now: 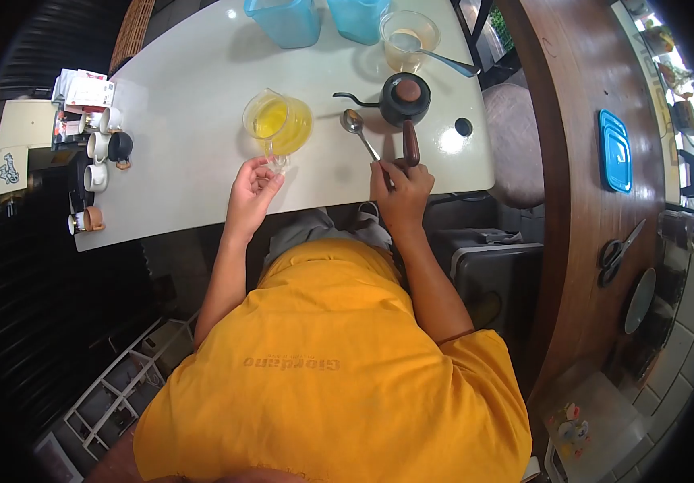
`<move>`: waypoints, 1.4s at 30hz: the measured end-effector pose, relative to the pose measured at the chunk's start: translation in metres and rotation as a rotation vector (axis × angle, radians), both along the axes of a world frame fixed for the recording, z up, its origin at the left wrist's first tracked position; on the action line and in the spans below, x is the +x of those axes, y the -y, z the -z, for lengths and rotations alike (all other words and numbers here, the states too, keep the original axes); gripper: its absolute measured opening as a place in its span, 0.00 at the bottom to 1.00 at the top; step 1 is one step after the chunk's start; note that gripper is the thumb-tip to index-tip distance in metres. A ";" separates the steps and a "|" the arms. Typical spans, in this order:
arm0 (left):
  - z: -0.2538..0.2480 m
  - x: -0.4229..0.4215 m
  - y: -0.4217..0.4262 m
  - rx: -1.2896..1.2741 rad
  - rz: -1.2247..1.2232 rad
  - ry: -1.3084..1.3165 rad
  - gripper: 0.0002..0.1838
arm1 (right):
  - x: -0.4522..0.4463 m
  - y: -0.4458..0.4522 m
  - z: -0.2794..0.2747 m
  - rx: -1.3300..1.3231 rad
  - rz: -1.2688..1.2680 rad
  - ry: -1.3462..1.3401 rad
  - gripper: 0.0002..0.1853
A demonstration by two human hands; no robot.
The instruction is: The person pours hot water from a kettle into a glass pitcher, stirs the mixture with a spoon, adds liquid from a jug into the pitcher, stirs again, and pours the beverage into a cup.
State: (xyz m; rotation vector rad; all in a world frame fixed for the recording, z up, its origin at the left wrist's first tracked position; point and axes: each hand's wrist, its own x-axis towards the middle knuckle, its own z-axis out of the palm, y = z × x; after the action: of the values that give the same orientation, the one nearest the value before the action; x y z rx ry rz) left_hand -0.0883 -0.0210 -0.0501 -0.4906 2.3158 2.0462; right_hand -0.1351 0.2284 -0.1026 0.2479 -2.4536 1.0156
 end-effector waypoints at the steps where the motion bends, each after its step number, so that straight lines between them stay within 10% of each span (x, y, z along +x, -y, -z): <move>1: -0.001 0.003 0.003 -0.004 -0.018 0.019 0.21 | 0.001 0.001 -0.001 0.001 0.006 -0.007 0.07; 17: -0.003 0.022 0.092 -0.018 0.076 0.091 0.18 | -0.008 0.124 -0.061 -0.097 -0.357 -0.015 0.14; 28: -0.008 0.025 0.198 0.071 0.145 0.056 0.15 | 0.004 0.152 -0.040 -0.287 0.388 0.147 0.08; 42: 0.003 0.024 0.307 0.174 0.198 0.119 0.13 | -0.032 0.182 -0.023 -0.769 0.167 0.282 0.31</move>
State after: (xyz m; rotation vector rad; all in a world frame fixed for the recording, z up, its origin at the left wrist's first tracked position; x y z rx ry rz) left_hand -0.0648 -0.3284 -0.0528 -0.3503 2.0093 2.0393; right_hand -0.1670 0.0469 -0.0800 -0.3681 -2.0572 1.9057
